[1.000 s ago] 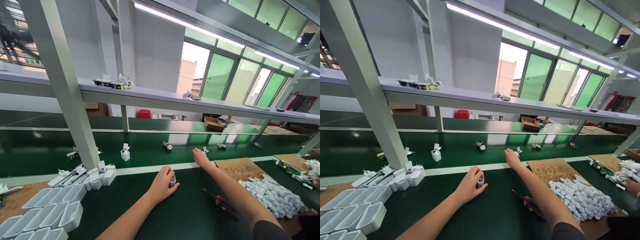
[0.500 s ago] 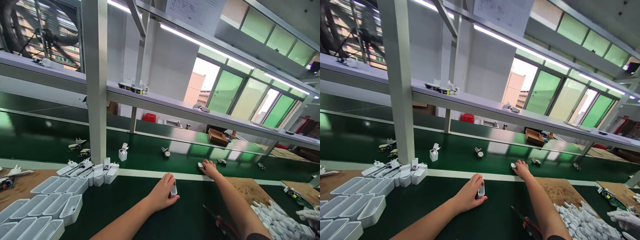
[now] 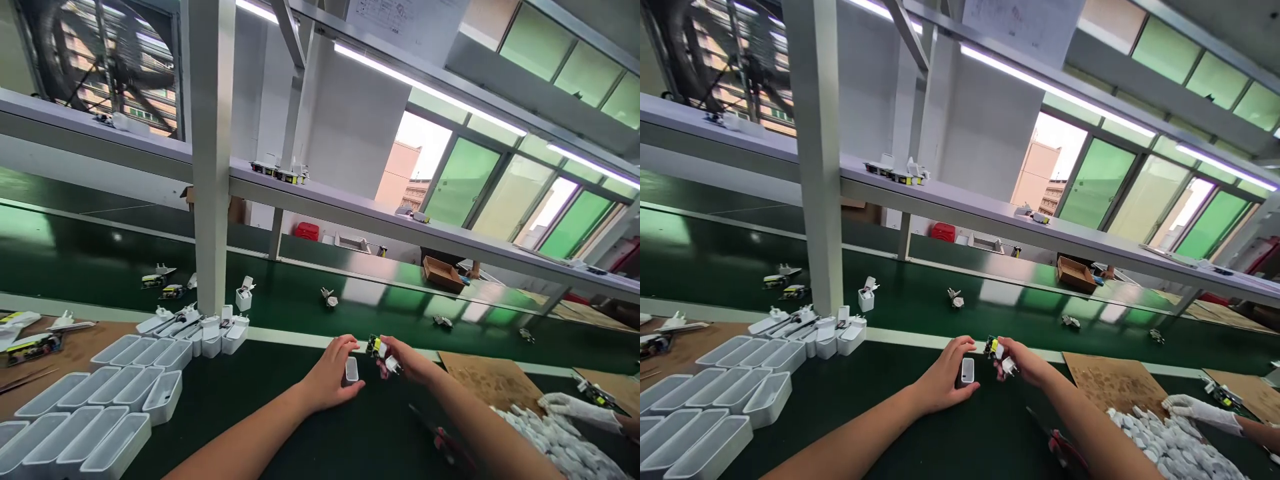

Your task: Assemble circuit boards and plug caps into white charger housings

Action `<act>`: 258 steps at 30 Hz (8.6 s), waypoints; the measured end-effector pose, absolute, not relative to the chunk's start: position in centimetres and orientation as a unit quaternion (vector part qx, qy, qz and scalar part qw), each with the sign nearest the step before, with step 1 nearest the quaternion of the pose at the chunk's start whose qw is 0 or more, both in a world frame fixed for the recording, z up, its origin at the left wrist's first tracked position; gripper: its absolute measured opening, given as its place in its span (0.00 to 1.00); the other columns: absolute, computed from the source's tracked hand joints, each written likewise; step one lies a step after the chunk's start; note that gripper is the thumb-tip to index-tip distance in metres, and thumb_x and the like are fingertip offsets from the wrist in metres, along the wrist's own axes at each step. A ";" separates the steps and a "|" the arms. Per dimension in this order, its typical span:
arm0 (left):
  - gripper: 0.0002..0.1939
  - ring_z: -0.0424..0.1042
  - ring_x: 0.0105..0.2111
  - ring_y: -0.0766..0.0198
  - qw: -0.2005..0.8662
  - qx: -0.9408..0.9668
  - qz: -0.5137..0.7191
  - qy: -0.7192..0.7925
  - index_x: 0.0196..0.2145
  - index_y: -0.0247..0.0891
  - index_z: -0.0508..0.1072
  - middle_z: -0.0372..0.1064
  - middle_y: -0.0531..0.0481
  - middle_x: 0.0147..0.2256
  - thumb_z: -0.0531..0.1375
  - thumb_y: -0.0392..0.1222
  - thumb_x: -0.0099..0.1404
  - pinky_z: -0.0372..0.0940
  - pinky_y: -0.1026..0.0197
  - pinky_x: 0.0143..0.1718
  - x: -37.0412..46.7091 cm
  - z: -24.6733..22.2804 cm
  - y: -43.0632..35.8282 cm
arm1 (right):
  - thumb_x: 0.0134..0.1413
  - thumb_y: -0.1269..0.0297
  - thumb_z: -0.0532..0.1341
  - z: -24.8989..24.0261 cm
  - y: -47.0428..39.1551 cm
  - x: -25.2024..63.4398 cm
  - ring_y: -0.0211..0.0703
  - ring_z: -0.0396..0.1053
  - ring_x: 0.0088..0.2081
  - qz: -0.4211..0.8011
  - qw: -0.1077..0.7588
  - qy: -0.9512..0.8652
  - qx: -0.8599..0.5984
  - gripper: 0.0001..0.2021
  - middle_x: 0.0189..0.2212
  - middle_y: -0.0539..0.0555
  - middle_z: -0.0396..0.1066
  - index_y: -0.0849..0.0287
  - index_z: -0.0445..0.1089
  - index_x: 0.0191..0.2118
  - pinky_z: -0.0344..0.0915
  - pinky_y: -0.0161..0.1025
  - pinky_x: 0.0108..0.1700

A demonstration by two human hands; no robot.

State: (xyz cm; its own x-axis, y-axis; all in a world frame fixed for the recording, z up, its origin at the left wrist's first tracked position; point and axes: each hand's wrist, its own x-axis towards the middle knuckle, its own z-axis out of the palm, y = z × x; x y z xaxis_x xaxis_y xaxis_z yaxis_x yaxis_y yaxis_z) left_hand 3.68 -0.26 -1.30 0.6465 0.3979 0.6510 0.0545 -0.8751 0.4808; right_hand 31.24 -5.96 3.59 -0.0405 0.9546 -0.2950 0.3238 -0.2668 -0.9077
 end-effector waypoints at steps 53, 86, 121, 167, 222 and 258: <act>0.27 0.69 0.63 0.49 0.477 0.761 0.414 0.148 0.68 0.46 0.62 0.67 0.40 0.63 0.61 0.53 0.77 0.65 0.41 0.68 3.8 1.4 -5.1 | 0.52 0.42 0.75 2.1 -12.8 22.1 0.62 0.76 0.53 0.309 0.605 -0.510 -0.528 0.31 0.52 0.62 0.80 0.54 0.75 0.56 0.72 0.52 0.58; 0.29 0.71 0.38 0.60 0.422 0.896 0.096 0.097 0.38 0.42 0.65 0.69 0.58 0.36 0.78 0.53 0.49 0.60 0.57 0.45 2.8 2.3 -0.2 | 0.63 0.63 0.73 3.2 -15.3 24.1 0.52 0.80 0.51 0.243 0.419 -0.731 -0.481 0.28 0.54 0.61 0.79 0.49 0.69 0.66 0.80 0.46 0.51; 0.29 0.70 0.36 0.59 0.439 0.889 0.116 0.065 0.41 0.41 0.67 0.71 0.53 0.37 0.76 0.56 0.52 0.59 0.55 0.43 2.9 1.3 0.3 | 0.56 0.71 0.75 2.7 -16.5 24.2 0.56 0.79 0.55 0.299 0.400 -0.696 -0.516 0.36 0.58 0.63 0.75 0.50 0.68 0.69 0.79 0.47 0.55; 0.32 0.68 0.33 0.57 0.413 0.897 0.142 0.073 0.34 0.43 0.60 0.66 0.55 0.32 0.75 0.63 0.50 0.58 0.54 0.42 3.1 0.5 0.1 | 0.61 0.48 0.70 0.3 -13.9 23.0 0.55 0.81 0.44 0.611 0.568 -0.268 -0.482 0.19 0.44 0.58 0.83 0.56 0.80 0.50 0.80 0.51 0.48; 0.34 0.64 0.34 0.60 0.410 0.903 0.086 0.092 0.35 0.42 0.60 0.64 0.55 0.34 0.74 0.66 0.49 0.58 0.56 0.42 2.9 1.4 0.2 | 0.61 0.52 0.72 0.2 -14.9 22.7 0.52 0.77 0.46 0.477 0.540 -0.483 -0.498 0.22 0.47 0.57 0.79 0.50 0.75 0.58 0.74 0.47 0.50; 0.33 0.71 0.36 0.58 0.430 0.892 0.126 0.060 0.37 0.42 0.64 0.70 0.55 0.34 0.75 0.65 0.50 0.58 0.53 0.44 2.9 0.4 0.2 | 0.59 0.72 0.73 2.4 -15.4 22.8 0.55 0.79 0.51 0.261 0.440 -0.720 -0.469 0.30 0.55 0.63 0.77 0.53 0.71 0.65 0.79 0.51 0.49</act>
State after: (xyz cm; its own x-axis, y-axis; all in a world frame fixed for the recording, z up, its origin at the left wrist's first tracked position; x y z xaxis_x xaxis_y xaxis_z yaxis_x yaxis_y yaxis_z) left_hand 2.91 0.23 0.39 0.9612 0.2154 0.1723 -0.0009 -0.6223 0.7828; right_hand 22.85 -15.41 2.38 -0.1728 0.9052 0.3884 0.4468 0.4234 -0.7881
